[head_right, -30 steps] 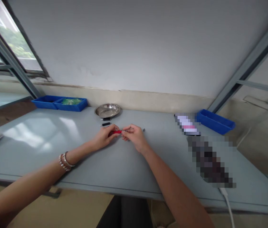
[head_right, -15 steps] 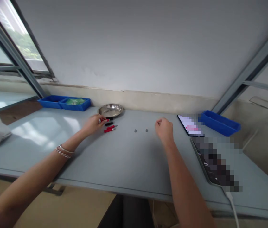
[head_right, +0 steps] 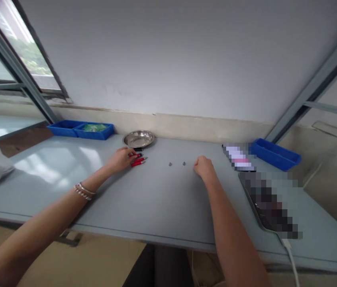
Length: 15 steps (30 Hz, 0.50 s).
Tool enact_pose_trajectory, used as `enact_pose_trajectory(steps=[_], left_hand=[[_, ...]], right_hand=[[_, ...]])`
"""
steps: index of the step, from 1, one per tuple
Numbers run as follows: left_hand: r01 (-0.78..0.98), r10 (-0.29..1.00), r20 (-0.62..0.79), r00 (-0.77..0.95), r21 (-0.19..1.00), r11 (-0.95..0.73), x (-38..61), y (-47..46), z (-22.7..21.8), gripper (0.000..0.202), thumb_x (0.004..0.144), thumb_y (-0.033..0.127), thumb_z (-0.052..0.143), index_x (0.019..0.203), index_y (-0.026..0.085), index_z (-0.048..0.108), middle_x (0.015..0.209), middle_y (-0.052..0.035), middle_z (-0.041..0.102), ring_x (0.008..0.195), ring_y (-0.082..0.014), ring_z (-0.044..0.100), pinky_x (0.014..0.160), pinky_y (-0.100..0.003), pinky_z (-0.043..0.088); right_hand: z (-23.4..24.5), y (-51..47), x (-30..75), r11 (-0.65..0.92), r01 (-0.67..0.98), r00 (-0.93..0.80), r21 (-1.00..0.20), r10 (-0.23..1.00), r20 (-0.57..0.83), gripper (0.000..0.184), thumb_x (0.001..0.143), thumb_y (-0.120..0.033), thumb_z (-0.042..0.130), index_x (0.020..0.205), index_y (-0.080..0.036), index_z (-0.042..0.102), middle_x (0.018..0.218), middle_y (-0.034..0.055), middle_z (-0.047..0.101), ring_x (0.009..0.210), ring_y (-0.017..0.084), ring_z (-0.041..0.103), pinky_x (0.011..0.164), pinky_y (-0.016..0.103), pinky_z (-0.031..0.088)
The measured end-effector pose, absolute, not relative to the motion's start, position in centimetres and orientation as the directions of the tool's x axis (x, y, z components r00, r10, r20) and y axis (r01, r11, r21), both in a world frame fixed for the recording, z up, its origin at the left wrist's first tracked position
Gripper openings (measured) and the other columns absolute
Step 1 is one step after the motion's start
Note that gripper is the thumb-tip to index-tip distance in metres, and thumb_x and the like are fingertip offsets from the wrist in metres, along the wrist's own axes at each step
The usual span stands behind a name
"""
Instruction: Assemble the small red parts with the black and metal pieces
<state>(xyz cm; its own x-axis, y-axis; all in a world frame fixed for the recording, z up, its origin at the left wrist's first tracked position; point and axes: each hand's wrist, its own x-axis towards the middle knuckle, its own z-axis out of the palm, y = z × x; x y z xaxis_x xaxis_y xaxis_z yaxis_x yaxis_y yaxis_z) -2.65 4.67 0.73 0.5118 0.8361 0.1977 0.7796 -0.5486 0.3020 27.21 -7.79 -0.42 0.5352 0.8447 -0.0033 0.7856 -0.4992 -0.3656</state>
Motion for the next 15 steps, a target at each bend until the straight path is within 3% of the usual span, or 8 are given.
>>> enact_pose_trajectory(steps=[8, 11, 15], left_hand=[[0.753, 0.812, 0.209, 0.545, 0.304, -0.583, -2.7, 4.6, 0.8, 0.019, 0.084, 0.028, 0.052, 0.092, 0.018, 0.065, 0.09, -0.0092, 0.06, 0.085, -0.0224, 0.057, 0.073, -0.034, 0.043], [0.686, 0.752, 0.236, 0.616, 0.309, -0.659, -2.7, 4.5, 1.2, 0.019, 0.084, 0.029, 0.051, 0.085, 0.018, 0.065, 0.085, -0.0081, 0.061, 0.076, -0.0191, 0.056, 0.069, -0.031, 0.042], [0.614, 0.654, 0.165, 0.739, 0.236, -0.753, -2.7, 4.1, 1.9, 0.017, 0.079, 0.033, 0.057, 0.078, 0.019, 0.065, 0.077, -0.0051, 0.063, 0.068, -0.0165, 0.055, 0.062, -0.026, 0.039]], right_hand=[[0.0, -8.0, 27.0, -0.487, 0.775, 0.53, -0.402, 0.848, -0.004, 0.009, 0.066, -0.008, 0.063, 0.067, -0.017, 0.066, 0.057, 0.0029, 0.059, 0.058, 0.015, 0.058, 0.055, 0.024, 0.04], [-0.1, -8.2, 27.1, -0.474, 0.777, 0.538, -0.416, 0.842, 0.046, 0.005, 0.067, -0.013, 0.065, 0.068, -0.018, 0.064, 0.06, 0.0034, 0.06, 0.059, 0.017, 0.058, 0.056, 0.026, 0.04], [0.0, -8.2, 26.9, -0.442, 0.787, 0.541, -0.431, 0.83, 0.136, 0.004, 0.072, -0.018, 0.061, 0.074, -0.018, 0.064, 0.064, 0.0049, 0.062, 0.062, 0.019, 0.059, 0.058, 0.028, 0.04]])
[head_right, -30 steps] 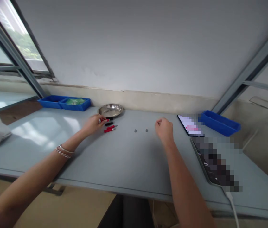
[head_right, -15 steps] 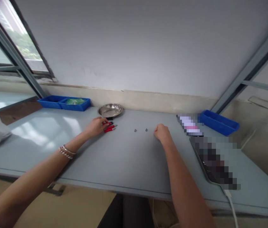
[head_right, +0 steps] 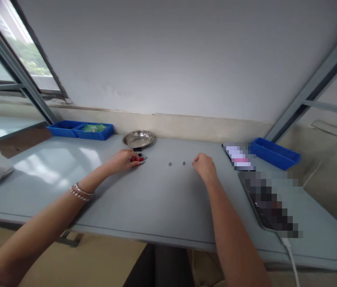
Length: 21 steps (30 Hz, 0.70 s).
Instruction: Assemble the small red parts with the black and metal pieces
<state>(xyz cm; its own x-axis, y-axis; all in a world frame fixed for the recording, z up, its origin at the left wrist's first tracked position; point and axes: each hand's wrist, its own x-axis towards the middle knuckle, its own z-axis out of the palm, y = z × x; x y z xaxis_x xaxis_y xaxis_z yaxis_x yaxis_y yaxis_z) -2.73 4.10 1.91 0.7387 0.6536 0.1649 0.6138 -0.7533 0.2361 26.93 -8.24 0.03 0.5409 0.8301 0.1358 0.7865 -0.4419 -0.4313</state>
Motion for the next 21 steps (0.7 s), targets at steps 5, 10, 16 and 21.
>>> enact_pose_trajectory(steps=[5, 10, 16, 21], left_hand=[[0.667, 0.67, 0.078, 0.738, 0.067, -0.742, -3.0, 3.6, 2.5, 0.012, 0.073, 0.029, 0.062, 0.08, 0.021, 0.065, 0.081, -0.0053, 0.066, 0.07, -0.018, 0.057, 0.054, -0.024, 0.033], [0.614, 0.618, 0.027, 0.786, 0.09, -0.784, -2.3, 2.4, 2.7, 0.012, 0.08, 0.026, 0.055, 0.084, 0.019, 0.064, 0.084, -0.0067, 0.067, 0.073, -0.0192, 0.059, 0.061, -0.026, 0.038], [0.41, 0.442, 0.185, 0.877, 0.19, -0.892, -0.3, -0.8, 2.0, 0.02, 0.089, 0.03, 0.045, 0.089, 0.015, 0.059, 0.082, -0.0077, 0.063, 0.075, -0.0182, 0.058, 0.067, -0.027, 0.041], [0.402, 0.454, 0.225, 0.862, 0.243, -0.883, 0.1, -1.4, 1.2, 0.022, 0.092, 0.027, 0.04, 0.098, 0.015, 0.057, 0.08, -0.0068, 0.064, 0.071, -0.0172, 0.057, 0.064, -0.027, 0.041]], right_hand=[[0.8, -8.1, 25.9, -0.334, 0.827, 0.475, -0.452, 0.846, 0.245, 0.009, 0.077, -0.019, 0.056, 0.08, -0.018, 0.064, 0.067, 0.0041, 0.062, 0.066, 0.018, 0.058, 0.064, 0.027, 0.039], [0.8, -8.0, 22.6, -0.029, 0.822, 0.263, -0.569, 0.905, 0.335, 0.015, 0.083, -0.03, 0.052, 0.077, -0.019, 0.061, 0.055, -0.0011, 0.053, 0.055, 0.014, 0.049, 0.058, 0.025, 0.035], [-0.5, -8.1, 18.1, 0.174, 0.735, -0.032, -0.656, 0.975, 0.222, 0.037, 0.092, -0.04, 0.038, 0.065, -0.02, 0.053, 0.059, 0.0002, 0.054, 0.057, 0.013, 0.048, 0.057, 0.025, 0.033], [-0.4, -8.0, 17.8, 0.2, 0.709, -0.059, -0.677, 0.972, 0.226, 0.032, 0.09, -0.031, 0.038, 0.059, -0.02, 0.043, 0.057, -0.0014, 0.049, 0.058, 0.013, 0.046, 0.06, 0.025, 0.034]])
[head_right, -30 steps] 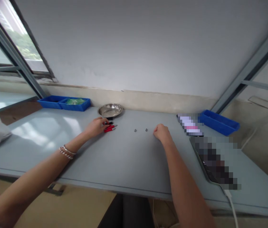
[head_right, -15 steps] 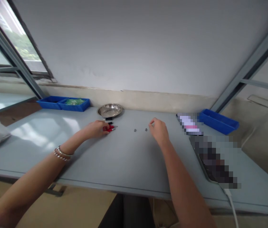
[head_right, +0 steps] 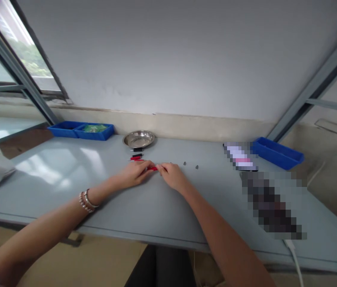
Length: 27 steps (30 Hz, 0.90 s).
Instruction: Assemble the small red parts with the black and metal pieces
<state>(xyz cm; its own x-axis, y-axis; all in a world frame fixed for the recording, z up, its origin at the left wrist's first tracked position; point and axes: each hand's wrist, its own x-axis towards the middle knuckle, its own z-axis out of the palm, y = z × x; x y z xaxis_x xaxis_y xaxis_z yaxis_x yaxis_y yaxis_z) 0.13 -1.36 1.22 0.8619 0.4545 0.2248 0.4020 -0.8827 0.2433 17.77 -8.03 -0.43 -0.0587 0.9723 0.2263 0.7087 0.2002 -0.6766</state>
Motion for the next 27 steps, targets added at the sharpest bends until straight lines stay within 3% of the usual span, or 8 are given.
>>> enact_pose_trajectory(steps=[6, 12, 16, 21, 24, 27], left_hand=[[0.345, 0.471, 0.23, 0.852, 0.43, -0.834, 0.2, -0.5, 0.9, 0.027, 0.095, 0.023, 0.033, 0.09, 0.015, 0.059, 0.071, -0.0035, 0.061, 0.065, -0.014, 0.055, 0.066, -0.026, 0.042], [0.372, 0.518, 0.293, 0.804, 0.431, -0.822, 0.2, -0.5, 0.1, 0.024, 0.09, 0.034, 0.05, 0.105, 0.016, 0.052, 0.085, -0.0067, 0.064, 0.074, -0.0171, 0.057, 0.069, -0.029, 0.044], [0.41, 0.545, 0.279, 0.791, 0.419, -0.81, 0.2, -0.4, 0.2, 0.019, 0.094, 0.03, 0.04, 0.095, 0.017, 0.053, 0.078, -0.0049, 0.063, 0.069, -0.0158, 0.055, 0.066, -0.028, 0.041], [0.441, 0.589, 0.273, 0.761, 0.449, -0.778, 0.3, -0.3, 1.2, 0.032, 0.094, 0.033, 0.033, 0.073, 0.018, 0.052, 0.066, -0.0022, 0.057, 0.064, -0.0142, 0.05, 0.064, -0.028, 0.039], [0.414, 0.619, 0.168, 0.767, 0.607, -0.678, 0.1, -0.1, 1.7, 0.041, 0.093, 0.043, 0.03, 0.066, 0.018, 0.05, 0.059, -0.0004, 0.049, 0.056, -0.013, 0.043, 0.058, -0.027, 0.036], [0.361, 0.6, -0.031, 0.799, 0.824, -0.437, -0.2, 0.0, 2.2, 0.045, 0.091, 0.051, 0.031, 0.068, 0.018, 0.052, 0.053, 0.0021, 0.04, 0.049, -0.0113, 0.035, 0.049, -0.026, 0.031]], right_hand=[[-0.3, -8.2, 18.1, 0.247, 0.655, -0.049, -0.714, 0.957, 0.286, 0.013, 0.085, -0.027, 0.045, 0.076, -0.021, 0.052, 0.054, -0.0062, 0.043, 0.052, 0.011, 0.039, 0.053, 0.023, 0.027], [-0.6, -8.0, 18.2, 0.165, 0.625, -0.003, -0.763, 0.978, 0.209, 0.012, 0.084, -0.029, 0.048, 0.079, -0.02, 0.054, 0.05, -0.0069, 0.04, 0.049, 0.011, 0.038, 0.051, 0.023, 0.027], [-0.5, -8.0, 18.2, 0.21, 0.618, -0.031, -0.757, 0.969, 0.244, 0.016, 0.085, -0.031, 0.047, 0.077, -0.02, 0.055, 0.051, -0.0063, 0.041, 0.049, 0.011, 0.037, 0.052, 0.023, 0.029], [-0.1, -8.3, 18.0, 0.298, 0.704, -0.051, -0.644, 0.926, 0.373, 0.023, 0.089, -0.033, 0.043, 0.076, -0.02, 0.057, 0.053, -0.0049, 0.042, 0.052, 0.012, 0.037, 0.055, 0.023, 0.03], [0.0, -8.4, 17.9, 0.335, 0.773, -0.104, -0.538, 0.904, 0.414, 0.026, 0.092, -0.032, 0.039, 0.08, -0.02, 0.059, 0.065, -0.0001, 0.055, 0.06, 0.014, 0.046, 0.06, 0.024, 0.033], [0.0, -8.5, 17.7, 0.329, 0.846, -0.136, -0.42, 0.894, 0.426, 0.028, 0.094, -0.03, 0.037, 0.085, -0.021, 0.062, 0.076, 0.0043, 0.062, 0.067, 0.016, 0.052, 0.061, 0.025, 0.034]])
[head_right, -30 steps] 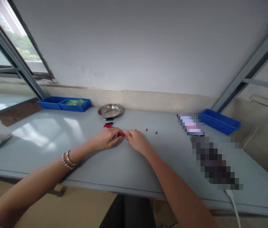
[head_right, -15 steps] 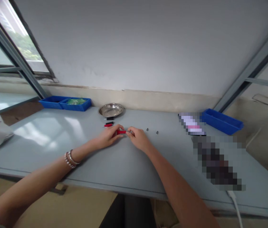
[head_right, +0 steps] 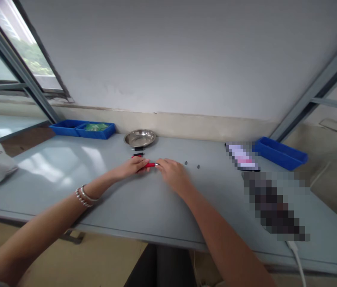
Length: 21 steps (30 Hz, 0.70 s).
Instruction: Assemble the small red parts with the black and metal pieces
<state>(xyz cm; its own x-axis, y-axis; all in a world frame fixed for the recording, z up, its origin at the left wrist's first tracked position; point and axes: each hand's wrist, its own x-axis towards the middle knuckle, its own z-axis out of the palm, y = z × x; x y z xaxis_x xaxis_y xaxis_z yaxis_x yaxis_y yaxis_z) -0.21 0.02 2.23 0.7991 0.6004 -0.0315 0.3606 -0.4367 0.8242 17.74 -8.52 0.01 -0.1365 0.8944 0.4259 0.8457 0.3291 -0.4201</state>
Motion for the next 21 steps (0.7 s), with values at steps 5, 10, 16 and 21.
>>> enact_pose_trajectory(steps=[5, 10, 16, 21], left_hand=[[0.404, 0.467, -0.342, 0.815, 0.914, -0.036, -0.9, 0.4, 3.3, 0.042, 0.089, 0.051, 0.041, 0.062, 0.019, 0.044, 0.051, 0.0048, 0.028, 0.044, -0.0079, 0.017, 0.042, -0.026, 0.016], [0.312, 0.516, -0.188, 0.836, 0.936, -0.165, -1.0, 0.0, 3.7, 0.036, 0.089, 0.047, 0.044, 0.071, 0.017, 0.05, 0.056, 0.0025, 0.04, 0.049, -0.0085, 0.031, 0.046, -0.025, 0.024], [0.243, 0.589, 0.025, 0.808, 0.896, -0.371, -0.5, -0.3, 2.9, 0.032, 0.08, 0.049, 0.057, 0.082, 0.018, 0.049, 0.059, 0.0059, 0.04, 0.052, -0.008, 0.034, 0.048, -0.022, 0.027], [0.367, 0.631, 0.042, 0.775, 0.783, -0.502, -0.2, 0.0, 2.2, 0.04, 0.089, 0.048, 0.04, 0.064, 0.017, 0.045, 0.055, 0.0035, 0.043, 0.052, -0.0089, 0.037, 0.051, -0.024, 0.03]], right_hand=[[0.0, -8.6, 17.3, 0.344, 0.909, -0.213, -0.237, 0.87, 0.445, 0.028, 0.095, -0.027, 0.038, 0.088, -0.021, 0.064, 0.074, 0.0057, 0.062, 0.067, 0.017, 0.053, 0.06, 0.026, 0.032], [-0.2, -8.5, 17.4, 0.292, 0.912, -0.148, -0.288, 0.89, 0.431, 0.027, 0.095, -0.028, 0.037, 0.087, -0.021, 0.063, 0.075, 0.0053, 0.062, 0.067, 0.017, 0.053, 0.058, 0.026, 0.031], [-0.4, -8.5, 17.9, 0.29, 0.833, -0.109, -0.471, 0.921, 0.374, 0.025, 0.093, -0.028, 0.038, 0.086, -0.021, 0.06, 0.068, 0.0011, 0.058, 0.061, 0.015, 0.049, 0.059, 0.024, 0.032], [-0.5, -8.3, 17.6, 0.294, 0.743, -0.058, -0.601, 0.923, 0.381, 0.021, 0.089, -0.026, 0.044, 0.093, -0.018, 0.064, 0.062, 0.0, 0.059, 0.056, 0.014, 0.05, 0.059, 0.024, 0.035]])
